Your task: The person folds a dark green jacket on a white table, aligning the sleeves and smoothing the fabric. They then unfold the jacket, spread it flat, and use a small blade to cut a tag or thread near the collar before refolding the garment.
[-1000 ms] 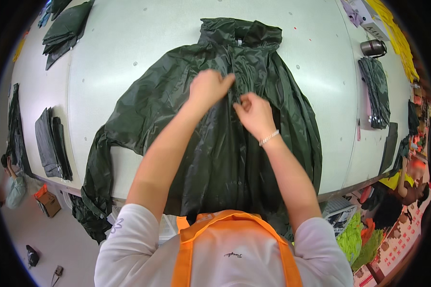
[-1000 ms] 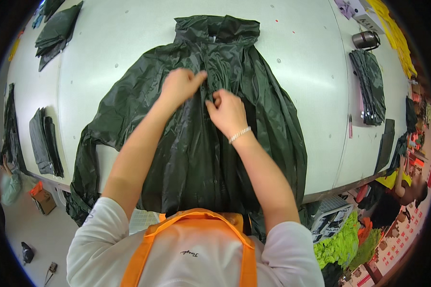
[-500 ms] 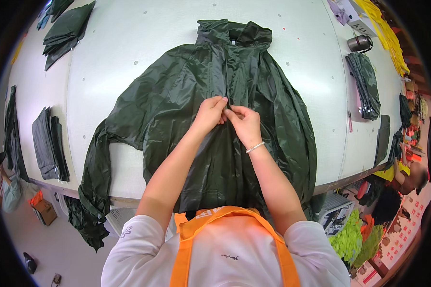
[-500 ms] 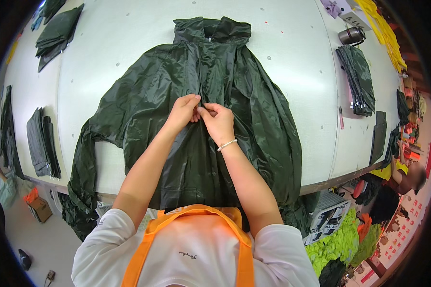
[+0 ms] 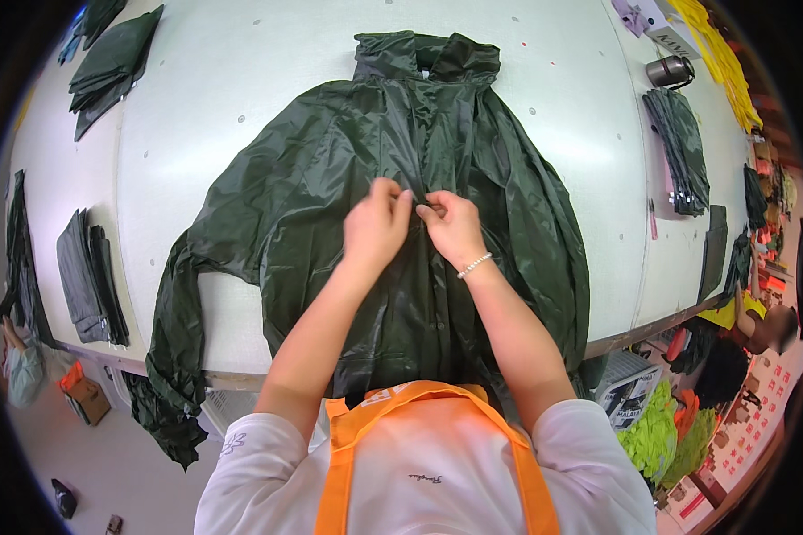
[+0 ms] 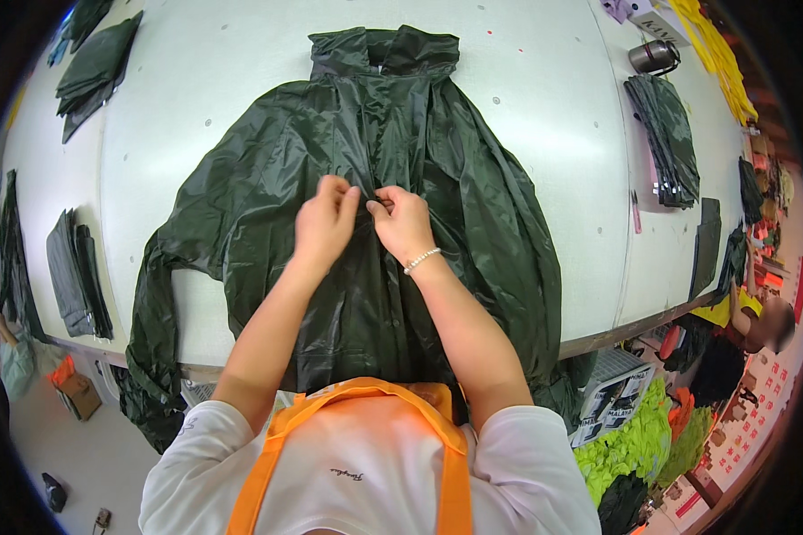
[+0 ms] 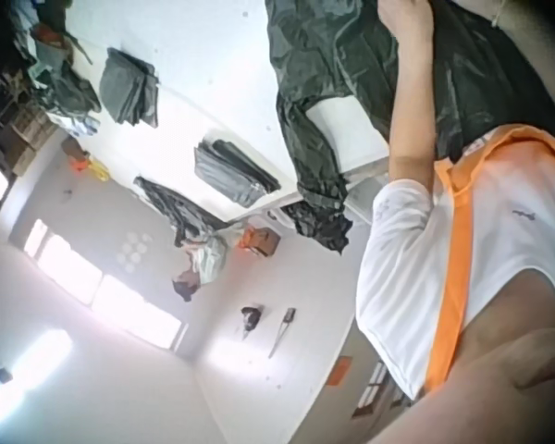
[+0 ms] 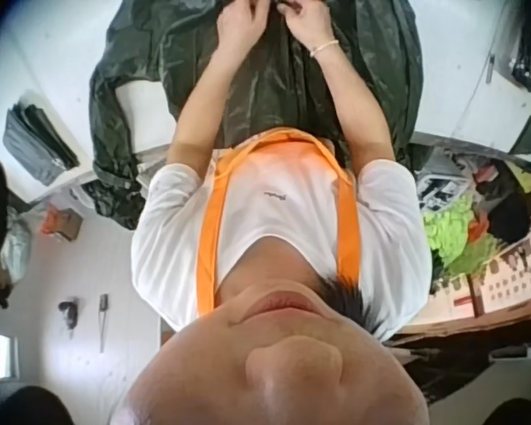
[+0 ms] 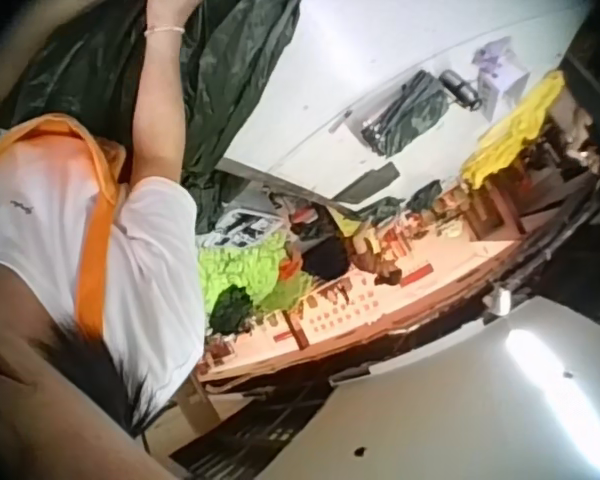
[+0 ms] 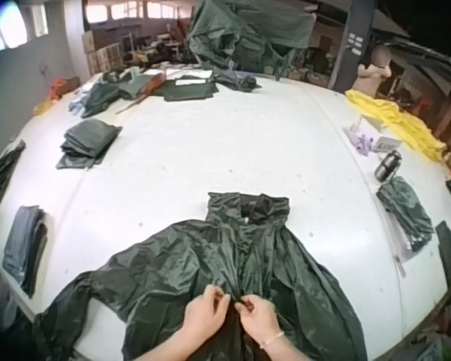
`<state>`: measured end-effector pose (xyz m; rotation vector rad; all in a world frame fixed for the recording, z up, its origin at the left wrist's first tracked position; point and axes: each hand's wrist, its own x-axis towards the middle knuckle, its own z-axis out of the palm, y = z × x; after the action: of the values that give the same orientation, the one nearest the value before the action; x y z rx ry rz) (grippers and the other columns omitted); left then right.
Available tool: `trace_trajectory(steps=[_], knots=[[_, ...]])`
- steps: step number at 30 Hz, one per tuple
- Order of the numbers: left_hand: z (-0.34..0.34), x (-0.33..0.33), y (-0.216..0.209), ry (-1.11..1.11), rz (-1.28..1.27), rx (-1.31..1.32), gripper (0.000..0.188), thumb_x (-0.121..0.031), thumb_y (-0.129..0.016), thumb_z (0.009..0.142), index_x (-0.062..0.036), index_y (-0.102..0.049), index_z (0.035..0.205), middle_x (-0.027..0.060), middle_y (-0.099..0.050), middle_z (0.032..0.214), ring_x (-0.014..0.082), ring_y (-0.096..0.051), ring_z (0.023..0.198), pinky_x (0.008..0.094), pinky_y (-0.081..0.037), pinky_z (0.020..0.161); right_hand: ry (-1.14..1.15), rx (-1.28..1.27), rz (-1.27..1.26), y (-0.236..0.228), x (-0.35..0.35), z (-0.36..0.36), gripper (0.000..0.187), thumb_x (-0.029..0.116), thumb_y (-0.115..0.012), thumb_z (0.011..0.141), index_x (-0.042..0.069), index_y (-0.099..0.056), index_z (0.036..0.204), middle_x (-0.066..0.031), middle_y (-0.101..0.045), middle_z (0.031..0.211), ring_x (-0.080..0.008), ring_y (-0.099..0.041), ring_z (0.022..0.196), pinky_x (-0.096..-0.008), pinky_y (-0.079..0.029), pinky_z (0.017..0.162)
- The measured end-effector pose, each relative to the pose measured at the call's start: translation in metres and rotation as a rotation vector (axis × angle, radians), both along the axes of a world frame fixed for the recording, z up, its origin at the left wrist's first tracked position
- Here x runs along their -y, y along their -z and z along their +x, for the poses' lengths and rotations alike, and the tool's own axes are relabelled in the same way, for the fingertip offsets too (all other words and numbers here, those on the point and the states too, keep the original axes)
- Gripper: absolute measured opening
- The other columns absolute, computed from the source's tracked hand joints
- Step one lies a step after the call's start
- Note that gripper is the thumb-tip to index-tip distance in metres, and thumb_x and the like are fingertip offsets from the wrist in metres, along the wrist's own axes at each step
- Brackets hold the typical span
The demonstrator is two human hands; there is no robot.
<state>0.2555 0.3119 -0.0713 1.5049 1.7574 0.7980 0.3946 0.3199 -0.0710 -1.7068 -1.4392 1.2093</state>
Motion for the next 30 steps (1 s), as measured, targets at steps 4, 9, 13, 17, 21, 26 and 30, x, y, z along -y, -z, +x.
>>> trace_trajectory(steps=[4,9,13,17,21,26,30], knots=[[-0.085,0.01,-0.008,-0.118,0.416,-0.354,0.026,-0.013,-0.065,0.082,-0.0014,-0.06,0.105,0.0158,-0.062,0.103,0.034,-0.058,0.098,0.0396,-0.045,0.085,0.091,0.25,0.057,-0.073,0.005,0.062,0.036,0.021,-0.073,0.08,0.0,-0.062,0.107,-0.0173,-0.065,0.101,-0.0237,-0.066,0.081,-0.0316,-0.053,0.072],[-0.168,0.047,0.005,-0.05,0.183,-0.773,0.05,-0.03,-0.06,0.087,-0.008,-0.05,0.13,0.0117,-0.044,0.14,0.0313,-0.037,0.131,0.0475,-0.026,0.108,-0.229,0.836,-0.315,-0.061,0.029,0.205,0.06,0.041,-0.073,0.075,-0.007,-0.058,0.109,-0.0284,-0.062,0.098,-0.042,-0.059,0.097,-0.0438,-0.047,0.085],[-0.189,0.052,0.025,-0.04,0.085,-0.926,0.058,-0.04,-0.057,0.088,-0.014,-0.044,0.138,0.0088,-0.035,0.147,0.0299,-0.032,0.135,0.0483,-0.024,0.109,-0.162,1.009,-0.116,-0.058,-0.024,0.289,0.034,0.03,-0.063,0.084,-0.004,-0.062,0.08,-0.0253,-0.062,0.081,-0.0425,-0.06,0.081,-0.046,-0.047,0.074],[-0.2,0.039,0.04,-0.005,0.123,-0.937,0.063,-0.047,-0.055,0.088,-0.0174,-0.039,0.141,0.0084,-0.034,0.148,0.0293,-0.031,0.136,0.0483,-0.024,0.109,0.146,1.321,0.221,-0.051,-0.112,0.359,0.023,0.027,-0.058,0.088,0.01,-0.065,0.101,-0.0184,-0.065,0.095,-0.0399,-0.061,0.091,-0.0489,-0.048,0.076],[-0.178,0.047,0.024,-0.125,0.051,-0.973,0.065,-0.041,-0.062,0.085,-0.011,-0.04,0.139,0.0128,-0.038,0.145,0.0301,-0.033,0.134,0.0485,-0.025,0.109,0.127,1.225,0.368,-0.035,-0.108,0.275,0.055,0.02,-0.065,0.082,0.003,-0.045,0.131,-0.0296,-0.043,0.131,-0.0445,-0.039,0.125,-0.0432,-0.038,0.103],[-0.061,0.103,-0.02,-0.025,-0.186,-0.199,0.032,-0.036,-0.065,0.083,-0.0057,-0.066,0.073,0.0108,-0.065,0.07,0.0315,-0.063,0.068,0.0426,-0.049,0.062,-0.48,0.492,-0.152,-0.07,0.054,0.079,0.039,0.039,-0.068,0.078,0.002,-0.065,0.067,-0.013,-0.064,0.065,-0.0311,-0.063,0.064,-0.0393,-0.05,0.063],[0.008,0.135,-0.009,0.311,-0.496,0.019,0.039,-0.037,-0.059,0.087,-0.002,-0.066,0.072,0.0119,-0.065,0.065,0.0248,-0.063,0.061,0.0352,-0.05,0.06,-0.498,0.264,-0.224,-0.035,0.138,0.062,0.025,0.022,-0.073,0.076,-0.002,-0.065,0.075,-0.0139,-0.064,0.067,-0.0276,-0.065,0.062,-0.0345,-0.051,0.058]])
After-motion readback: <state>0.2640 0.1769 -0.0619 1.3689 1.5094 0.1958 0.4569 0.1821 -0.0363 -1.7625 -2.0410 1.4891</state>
